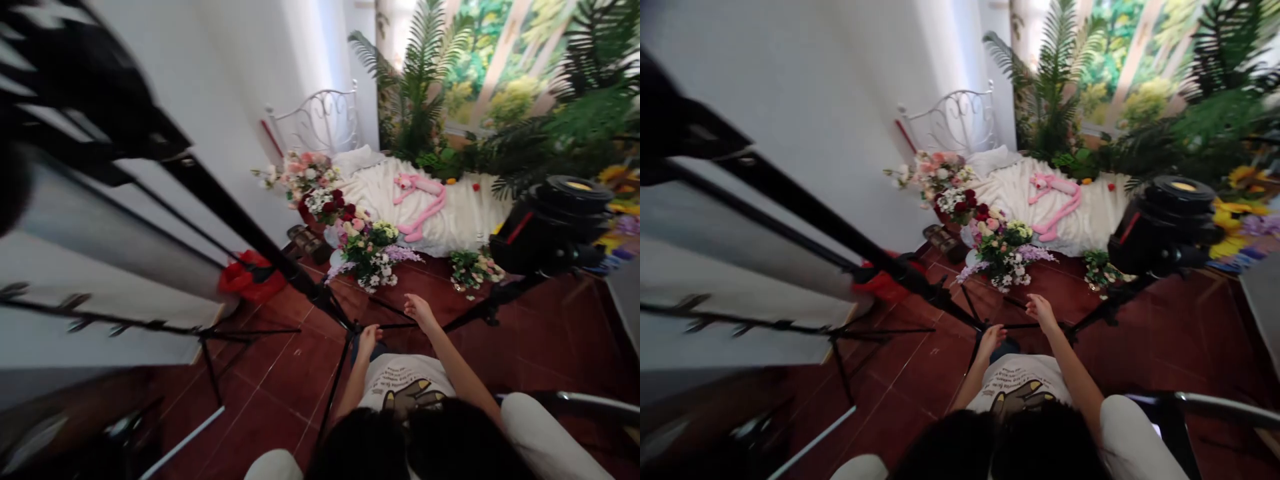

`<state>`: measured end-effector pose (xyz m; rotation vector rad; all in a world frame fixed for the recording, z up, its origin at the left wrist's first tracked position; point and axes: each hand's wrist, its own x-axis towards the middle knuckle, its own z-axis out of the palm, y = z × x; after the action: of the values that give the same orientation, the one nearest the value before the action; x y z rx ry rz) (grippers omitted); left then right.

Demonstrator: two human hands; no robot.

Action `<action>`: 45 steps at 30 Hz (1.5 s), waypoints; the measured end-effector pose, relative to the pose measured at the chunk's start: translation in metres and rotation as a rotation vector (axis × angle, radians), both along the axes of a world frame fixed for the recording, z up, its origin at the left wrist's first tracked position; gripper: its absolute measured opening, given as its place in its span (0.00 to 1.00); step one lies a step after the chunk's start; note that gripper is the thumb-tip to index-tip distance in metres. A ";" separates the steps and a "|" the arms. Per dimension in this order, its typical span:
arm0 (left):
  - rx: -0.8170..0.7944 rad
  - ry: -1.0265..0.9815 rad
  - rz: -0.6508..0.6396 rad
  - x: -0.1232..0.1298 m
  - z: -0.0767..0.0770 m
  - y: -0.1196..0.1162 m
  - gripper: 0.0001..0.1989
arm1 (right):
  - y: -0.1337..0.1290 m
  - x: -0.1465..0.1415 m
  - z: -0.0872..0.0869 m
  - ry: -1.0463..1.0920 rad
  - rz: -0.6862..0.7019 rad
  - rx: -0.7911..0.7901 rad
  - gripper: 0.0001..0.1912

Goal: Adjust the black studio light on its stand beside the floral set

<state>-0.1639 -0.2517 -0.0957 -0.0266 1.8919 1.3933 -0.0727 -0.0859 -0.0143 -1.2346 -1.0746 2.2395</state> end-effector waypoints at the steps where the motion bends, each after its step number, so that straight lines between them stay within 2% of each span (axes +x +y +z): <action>1: 0.015 -0.049 -0.197 0.009 -0.004 0.010 0.18 | 0.003 0.021 -0.004 0.009 -0.132 -0.087 0.05; 3: 0.076 -0.044 -0.471 0.024 -0.001 0.039 0.17 | 0.007 0.059 -0.007 0.064 -0.372 -0.255 0.03; 5: 0.202 0.031 -0.640 0.040 0.013 0.077 0.18 | 0.008 0.092 -0.003 0.169 -0.558 -0.408 0.09; 7: 0.384 0.126 -0.769 0.058 0.032 0.118 0.19 | 0.006 0.120 0.005 0.321 -0.682 -0.516 0.15; 9: 0.589 0.238 -0.866 0.078 0.053 0.157 0.20 | 0.001 0.141 0.013 0.462 -0.737 -0.549 0.16; 11: 0.725 0.306 -0.939 0.099 0.071 0.189 0.22 | -0.003 0.155 0.021 0.538 -0.752 -0.519 0.15; 15: 0.783 0.448 -1.026 0.134 0.089 0.227 0.21 | 0.000 0.171 0.036 0.577 -0.751 -0.431 0.12; 18: 0.742 0.497 -1.056 0.151 0.092 0.237 0.17 | 0.009 0.178 0.046 0.583 -0.730 -0.406 0.11; 21: 0.698 0.484 -1.034 0.159 0.092 0.239 0.17 | 0.018 0.181 0.050 0.622 -0.708 -0.404 0.12; 26: 0.703 0.439 -0.984 0.160 0.090 0.238 0.20 | 0.023 0.185 0.048 0.671 -0.661 -0.302 0.09; 29: 0.697 0.414 -0.979 0.159 0.089 0.239 0.21 | 0.025 0.190 0.046 0.730 -0.684 -0.341 0.07; 33: 0.715 0.446 -0.967 0.158 0.085 0.241 0.22 | 0.029 0.197 0.046 0.815 -0.669 -0.373 0.10; 35: 0.721 0.467 -0.957 0.157 0.082 0.242 0.22 | 0.031 0.197 0.045 0.690 -0.657 -0.255 0.10; 39: 0.728 0.465 -0.974 0.156 0.078 0.244 0.22 | 0.034 0.191 0.043 0.191 -0.598 0.085 0.01; 43: 0.720 0.447 -0.987 0.153 0.080 0.245 0.22 | 0.028 0.192 0.049 -0.346 -0.507 0.557 0.06; 45: 0.716 0.443 -0.991 0.152 0.080 0.245 0.22 | 0.024 0.196 0.057 -0.514 -0.480 0.755 0.10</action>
<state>-0.0115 -0.0066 -0.0154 1.4500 1.2428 1.2777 0.1231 -0.0616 0.0427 -1.5067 -1.4192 1.0184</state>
